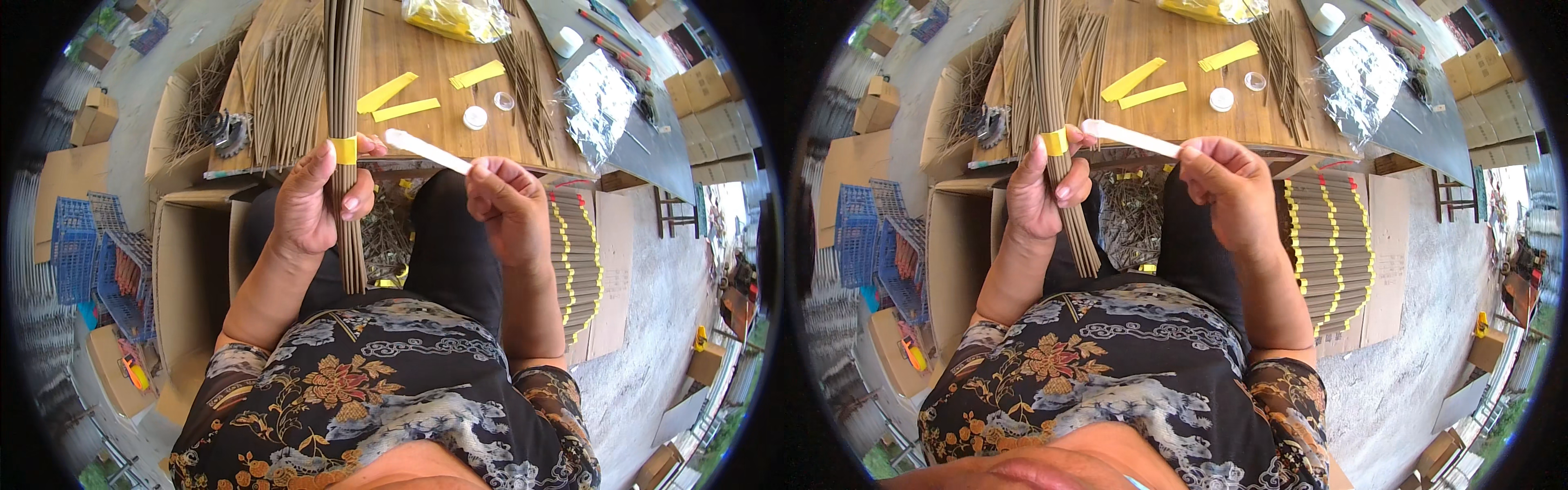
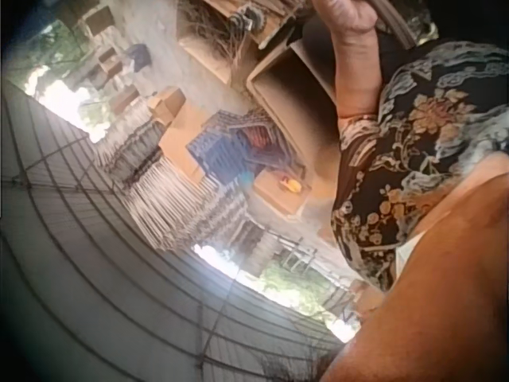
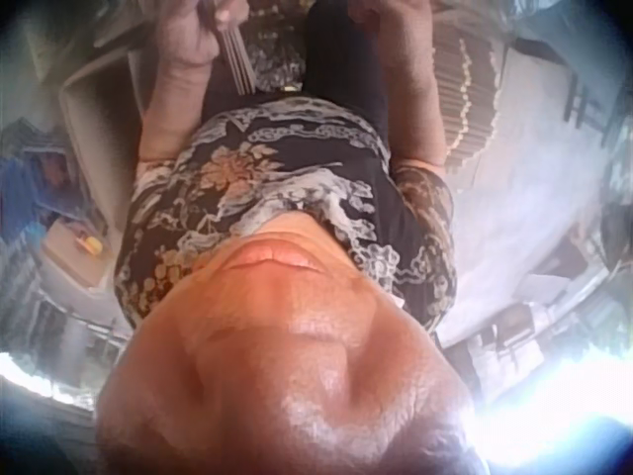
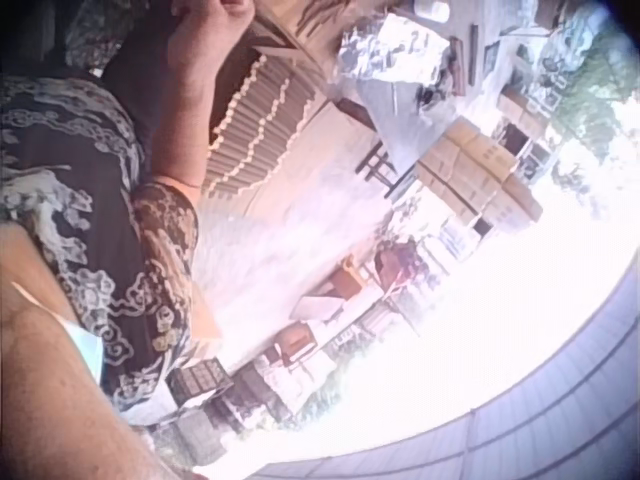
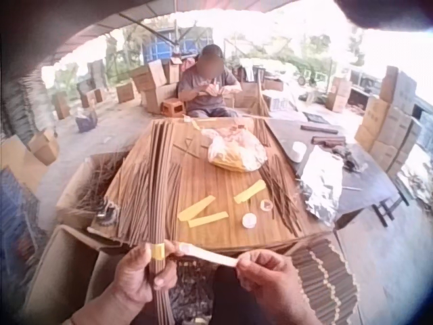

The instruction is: The person gathers thin wooden sticks into bundles, wraps each bundle with yellow tape, and secures the tape with a small amount of adhesive applied using a stick. The person repeats this process for multiple bundles.

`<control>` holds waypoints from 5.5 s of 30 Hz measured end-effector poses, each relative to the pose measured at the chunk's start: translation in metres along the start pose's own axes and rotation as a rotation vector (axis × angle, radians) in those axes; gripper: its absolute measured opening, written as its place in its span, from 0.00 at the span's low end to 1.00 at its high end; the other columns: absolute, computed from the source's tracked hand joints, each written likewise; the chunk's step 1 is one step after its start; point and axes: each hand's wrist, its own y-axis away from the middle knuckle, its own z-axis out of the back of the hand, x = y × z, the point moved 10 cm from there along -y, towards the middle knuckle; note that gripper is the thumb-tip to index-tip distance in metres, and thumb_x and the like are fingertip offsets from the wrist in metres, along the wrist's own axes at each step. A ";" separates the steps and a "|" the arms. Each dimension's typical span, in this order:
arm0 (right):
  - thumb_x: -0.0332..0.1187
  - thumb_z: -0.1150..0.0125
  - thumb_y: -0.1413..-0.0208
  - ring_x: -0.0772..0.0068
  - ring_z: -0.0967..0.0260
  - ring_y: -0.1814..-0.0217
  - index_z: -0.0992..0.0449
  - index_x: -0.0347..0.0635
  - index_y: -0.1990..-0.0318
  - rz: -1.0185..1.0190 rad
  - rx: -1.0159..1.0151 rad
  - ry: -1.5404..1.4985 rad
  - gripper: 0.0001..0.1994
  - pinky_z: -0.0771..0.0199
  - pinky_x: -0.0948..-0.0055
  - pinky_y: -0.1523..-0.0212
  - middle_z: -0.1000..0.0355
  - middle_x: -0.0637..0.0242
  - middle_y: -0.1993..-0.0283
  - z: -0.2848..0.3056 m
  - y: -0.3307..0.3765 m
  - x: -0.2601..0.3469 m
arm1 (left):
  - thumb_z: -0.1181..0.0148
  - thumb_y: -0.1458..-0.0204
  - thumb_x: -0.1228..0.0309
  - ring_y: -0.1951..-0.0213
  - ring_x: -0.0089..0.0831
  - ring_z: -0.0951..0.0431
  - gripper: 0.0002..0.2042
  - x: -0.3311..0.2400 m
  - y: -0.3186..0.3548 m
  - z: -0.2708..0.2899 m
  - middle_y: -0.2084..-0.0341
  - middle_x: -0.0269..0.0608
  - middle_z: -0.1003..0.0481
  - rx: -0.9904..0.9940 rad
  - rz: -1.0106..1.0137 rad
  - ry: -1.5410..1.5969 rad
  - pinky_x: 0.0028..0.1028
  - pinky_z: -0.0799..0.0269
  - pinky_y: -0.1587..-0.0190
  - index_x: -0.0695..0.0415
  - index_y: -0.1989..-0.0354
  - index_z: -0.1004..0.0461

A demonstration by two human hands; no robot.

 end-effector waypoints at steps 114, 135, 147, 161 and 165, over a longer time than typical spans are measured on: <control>0.28 0.41 0.52 0.76 0.34 0.72 0.25 0.35 0.65 0.693 -0.524 1.030 0.08 0.34 0.79 0.69 0.30 0.63 0.72 0.073 -0.050 0.030 | 0.54 0.45 0.61 0.82 0.20 0.37 0.16 -0.001 0.008 0.018 0.64 0.45 0.33 -0.144 -0.009 -0.110 0.17 0.44 0.82 0.65 0.63 0.32; 0.35 0.37 0.55 0.77 0.32 0.76 0.34 0.31 0.55 0.036 0.444 0.060 0.22 0.28 0.80 0.79 0.32 0.61 0.65 -0.100 -0.001 -0.016 | 0.46 0.49 0.65 0.81 0.23 0.32 0.11 0.012 0.019 -0.018 0.76 0.35 0.29 -0.174 -0.020 -0.279 0.19 0.38 0.81 0.61 0.65 0.28; 0.28 0.36 0.56 0.86 0.38 0.71 0.27 0.32 0.65 0.377 0.545 0.203 0.11 0.35 0.87 0.70 0.37 0.75 0.73 -0.117 0.040 0.015 | 0.53 0.45 0.63 0.82 0.25 0.32 0.17 0.018 0.054 -0.069 0.70 0.40 0.31 0.089 0.052 -0.070 0.20 0.39 0.83 0.65 0.55 0.33; 0.29 0.40 0.51 0.88 0.40 0.68 0.28 0.36 0.60 0.231 0.637 0.199 0.11 0.38 0.87 0.68 0.36 0.77 0.70 -0.123 0.052 0.011 | 0.58 0.43 0.59 0.83 0.23 0.34 0.22 0.025 0.064 -0.074 0.67 0.46 0.30 0.153 0.115 0.106 0.20 0.40 0.83 0.67 0.50 0.39; 0.32 0.41 0.50 0.89 0.41 0.70 0.29 0.36 0.59 0.171 0.637 0.154 0.12 0.39 0.88 0.70 0.37 0.78 0.71 -0.127 0.060 0.013 | 0.58 0.43 0.59 0.84 0.24 0.34 0.22 0.024 0.066 -0.073 0.71 0.44 0.30 0.117 0.135 0.104 0.20 0.41 0.84 0.66 0.50 0.38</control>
